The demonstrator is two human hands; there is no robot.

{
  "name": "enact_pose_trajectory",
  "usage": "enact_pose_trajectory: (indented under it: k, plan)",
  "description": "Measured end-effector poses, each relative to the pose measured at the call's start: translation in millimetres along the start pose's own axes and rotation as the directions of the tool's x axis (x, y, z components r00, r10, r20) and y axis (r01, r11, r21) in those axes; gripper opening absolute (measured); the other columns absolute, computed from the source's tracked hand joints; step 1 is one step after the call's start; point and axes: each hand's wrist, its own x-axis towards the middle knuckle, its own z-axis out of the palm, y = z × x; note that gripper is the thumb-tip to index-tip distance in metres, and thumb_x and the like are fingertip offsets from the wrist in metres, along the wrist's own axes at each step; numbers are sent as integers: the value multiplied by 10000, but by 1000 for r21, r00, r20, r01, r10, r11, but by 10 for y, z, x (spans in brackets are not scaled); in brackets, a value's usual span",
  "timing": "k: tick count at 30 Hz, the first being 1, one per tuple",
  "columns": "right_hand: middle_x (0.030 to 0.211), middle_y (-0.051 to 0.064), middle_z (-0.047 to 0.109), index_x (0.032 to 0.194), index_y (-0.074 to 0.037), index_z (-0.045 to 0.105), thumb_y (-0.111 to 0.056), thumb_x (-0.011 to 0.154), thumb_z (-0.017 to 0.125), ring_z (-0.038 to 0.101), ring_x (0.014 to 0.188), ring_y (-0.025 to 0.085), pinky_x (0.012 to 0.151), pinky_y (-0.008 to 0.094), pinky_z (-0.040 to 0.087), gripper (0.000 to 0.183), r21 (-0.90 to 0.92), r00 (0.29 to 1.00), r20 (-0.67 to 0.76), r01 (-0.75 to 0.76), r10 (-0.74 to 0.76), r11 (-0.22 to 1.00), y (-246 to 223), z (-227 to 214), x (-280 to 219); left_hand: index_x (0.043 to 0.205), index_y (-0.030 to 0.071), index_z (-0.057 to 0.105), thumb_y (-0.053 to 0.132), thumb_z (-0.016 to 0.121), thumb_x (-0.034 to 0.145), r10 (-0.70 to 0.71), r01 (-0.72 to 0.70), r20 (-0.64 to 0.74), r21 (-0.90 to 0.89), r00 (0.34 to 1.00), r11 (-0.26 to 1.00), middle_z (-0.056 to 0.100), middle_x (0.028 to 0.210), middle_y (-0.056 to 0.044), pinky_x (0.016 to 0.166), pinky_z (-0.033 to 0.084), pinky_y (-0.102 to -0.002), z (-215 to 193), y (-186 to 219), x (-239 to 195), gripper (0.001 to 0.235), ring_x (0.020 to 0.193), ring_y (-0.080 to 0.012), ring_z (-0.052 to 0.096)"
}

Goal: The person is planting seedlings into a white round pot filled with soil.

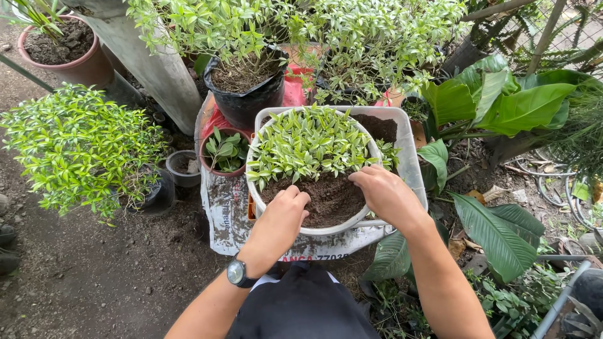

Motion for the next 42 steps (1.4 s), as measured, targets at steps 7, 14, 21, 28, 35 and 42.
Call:
enact_pose_trajectory:
  k: [7, 14, 21, 28, 35, 42]
  plan:
    - [935, 164, 708, 1024, -4, 679, -85, 932, 647, 677, 933, 364, 814, 460, 523, 127, 56, 995, -52, -80, 82, 995, 36, -75, 2, 1111, -12, 656, -2, 622, 864, 111, -108, -188, 25, 976, 994, 610, 1035, -160, 906, 512, -451, 40, -28, 7, 250, 1023, -358, 607]
    - [868, 115, 679, 894, -36, 677, -193, 892, 750, 661, 904, 327, 810, 431, 531, 173, 59, 994, -109, -23, 29, 998, 133, -24, -26, 1032, 18, 735, 193, 753, 864, 132, -139, -75, -99, 988, 985, 625, 981, -137, 847, 514, -431, -99, 259, 99, 243, 956, -328, 619]
    - [938, 113, 664, 1061, -25, 741, -84, 780, 729, 619, 974, 316, 851, 455, 506, 287, -86, 998, 4, 64, -64, 994, -109, -34, 31, 1033, 19, 739, 13, 664, 832, 113, -109, 63, -63, 992, 992, 612, 1045, -134, 908, 522, -414, 84, 169, 167, 215, 1017, -320, 625]
    - [987, 135, 651, 1045, 3, 683, -2, 856, 662, 626, 1011, 328, 878, 428, 533, 190, 19, 999, -5, 37, -37, 999, -168, 169, 36, 1105, -5, 716, -54, 606, 848, 170, -169, -180, 20, 969, 985, 644, 979, -139, 883, 522, -423, 46, 33, 95, 284, 992, -336, 630]
    - [956, 144, 670, 1005, -12, 663, -89, 912, 705, 649, 948, 346, 802, 446, 529, 128, 227, 987, -130, -67, 99, 971, -208, 277, -8, 895, 17, 693, 133, 727, 897, 104, -144, -330, -98, 938, 985, 654, 875, -124, 785, 497, -441, 39, 31, 97, 121, 872, -329, 619]
    - [855, 127, 652, 910, -42, 731, -102, 853, 756, 650, 864, 344, 754, 425, 531, 86, 172, 979, -205, 26, 10, 985, -202, 150, -101, 949, 42, 729, 123, 703, 923, 113, -135, -319, -48, 941, 990, 651, 863, -109, 763, 502, -445, 71, -9, 78, 89, 846, -321, 613]
